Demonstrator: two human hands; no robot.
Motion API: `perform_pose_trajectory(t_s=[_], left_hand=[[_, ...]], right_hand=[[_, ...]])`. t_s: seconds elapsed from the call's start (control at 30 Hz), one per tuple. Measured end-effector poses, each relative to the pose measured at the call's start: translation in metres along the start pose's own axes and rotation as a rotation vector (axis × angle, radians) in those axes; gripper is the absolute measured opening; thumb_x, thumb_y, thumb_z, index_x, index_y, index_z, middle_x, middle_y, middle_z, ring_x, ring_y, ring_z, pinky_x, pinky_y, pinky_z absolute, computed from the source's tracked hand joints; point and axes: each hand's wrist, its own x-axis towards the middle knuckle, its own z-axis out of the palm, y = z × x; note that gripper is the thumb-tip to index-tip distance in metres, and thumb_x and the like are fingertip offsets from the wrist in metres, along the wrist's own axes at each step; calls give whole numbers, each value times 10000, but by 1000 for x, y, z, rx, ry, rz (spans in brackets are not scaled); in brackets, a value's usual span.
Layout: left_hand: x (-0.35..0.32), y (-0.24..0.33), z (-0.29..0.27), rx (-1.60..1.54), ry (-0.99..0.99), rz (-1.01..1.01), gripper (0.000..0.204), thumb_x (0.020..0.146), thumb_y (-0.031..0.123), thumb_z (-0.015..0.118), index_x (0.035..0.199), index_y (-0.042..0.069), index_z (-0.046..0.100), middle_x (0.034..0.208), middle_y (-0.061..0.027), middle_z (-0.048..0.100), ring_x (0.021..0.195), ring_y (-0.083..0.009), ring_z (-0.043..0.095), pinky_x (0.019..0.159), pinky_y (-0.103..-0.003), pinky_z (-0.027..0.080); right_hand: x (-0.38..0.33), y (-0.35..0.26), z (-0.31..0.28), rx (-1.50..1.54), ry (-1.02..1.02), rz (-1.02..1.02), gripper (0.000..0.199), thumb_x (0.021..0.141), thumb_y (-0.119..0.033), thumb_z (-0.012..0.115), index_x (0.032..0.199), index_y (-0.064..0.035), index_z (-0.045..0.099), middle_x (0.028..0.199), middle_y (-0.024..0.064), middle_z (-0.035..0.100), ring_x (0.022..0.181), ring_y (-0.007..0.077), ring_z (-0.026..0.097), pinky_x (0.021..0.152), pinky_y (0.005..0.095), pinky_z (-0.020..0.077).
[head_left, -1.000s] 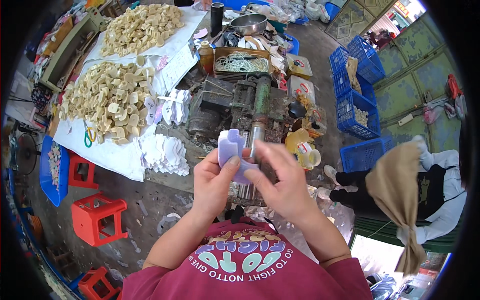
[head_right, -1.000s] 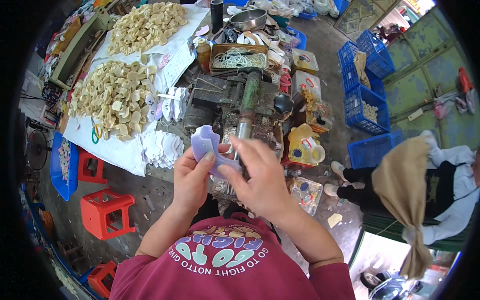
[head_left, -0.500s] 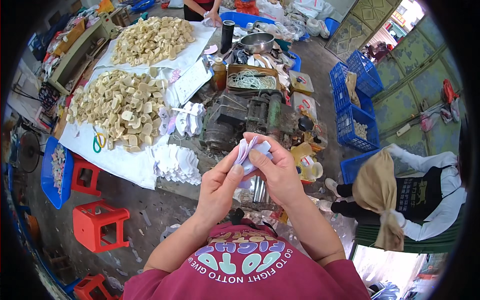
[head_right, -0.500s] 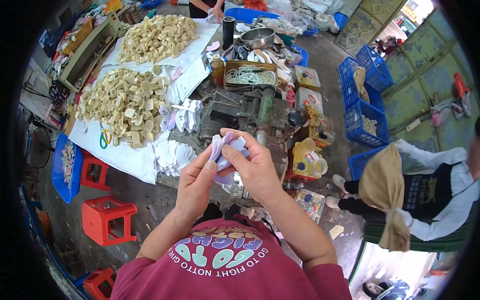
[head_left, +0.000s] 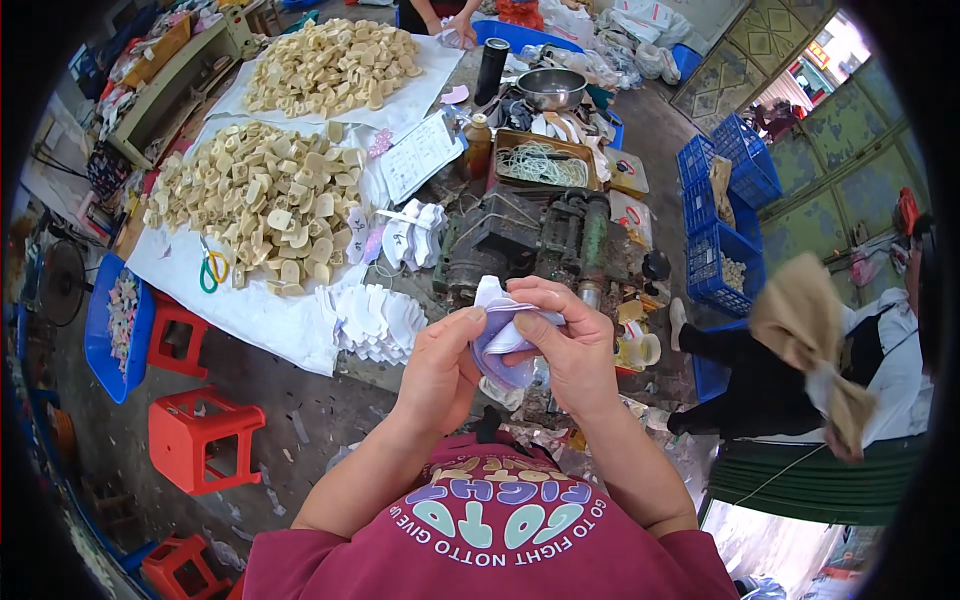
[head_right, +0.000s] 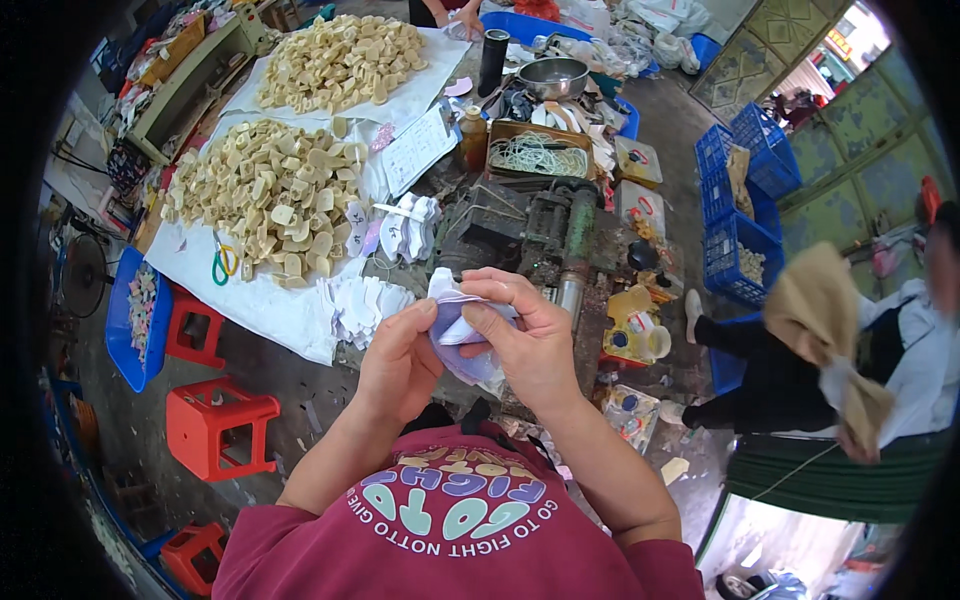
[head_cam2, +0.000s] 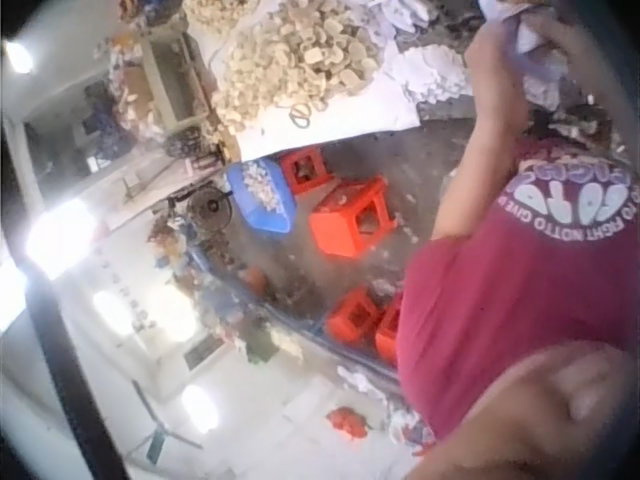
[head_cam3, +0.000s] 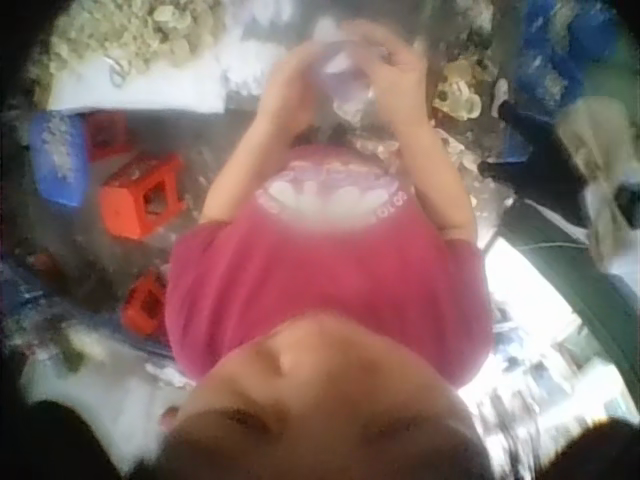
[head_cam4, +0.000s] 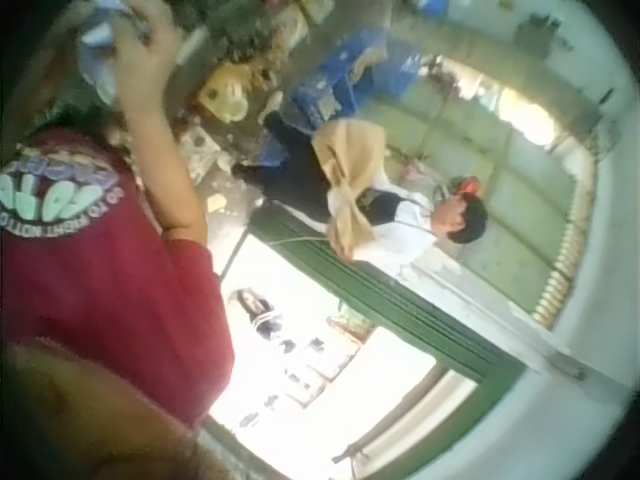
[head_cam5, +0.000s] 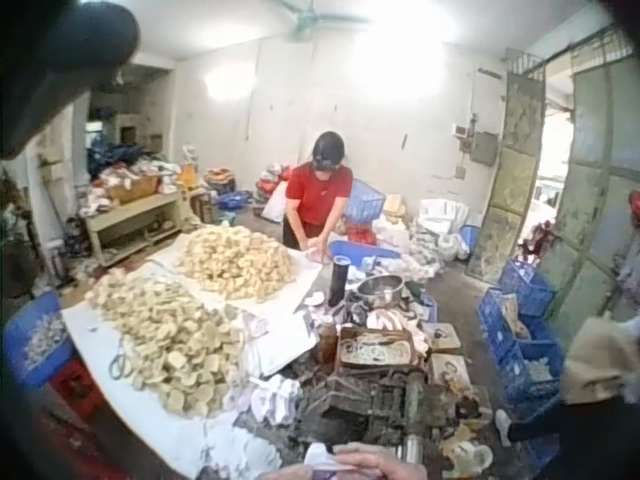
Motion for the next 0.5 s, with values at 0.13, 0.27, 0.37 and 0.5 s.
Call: perform_pose_trajectory(t_s=[0.13,0.27,0.37,0.5], left_hand=[[3,9,-6,60,7,-31,257,946,210,510,1068,2,598,1015,-79,649,928,-154,626,832,-325,495],[8,15,-7,-18,94,-105,206,951,187,532,963,16,646,895,-41,654,807,-100,606,722,-271,482],[10,13,-14,-104,148,-111,205,954,187,530,925,16,640,863,-42,645,786,-104,601,713,-276,483],[6,11,-18,-72,177,-86,212,957,195,517,937,12,621,866,-63,643,787,-141,614,731,-307,496]], right_hand=[[3,8,3,-36,-10,9,159,877,-4,624,1030,-26,660,1147,64,554,947,148,623,655,260,613],[0,11,11,-188,-4,-76,96,882,-2,616,969,-26,650,1145,72,545,951,128,603,679,249,597],[-4,17,9,-436,-87,-275,107,876,2,622,977,-30,641,1151,82,550,959,129,595,702,237,562],[-12,21,4,-314,-180,-260,160,839,100,577,948,-3,633,1069,95,614,967,151,597,836,268,484]])
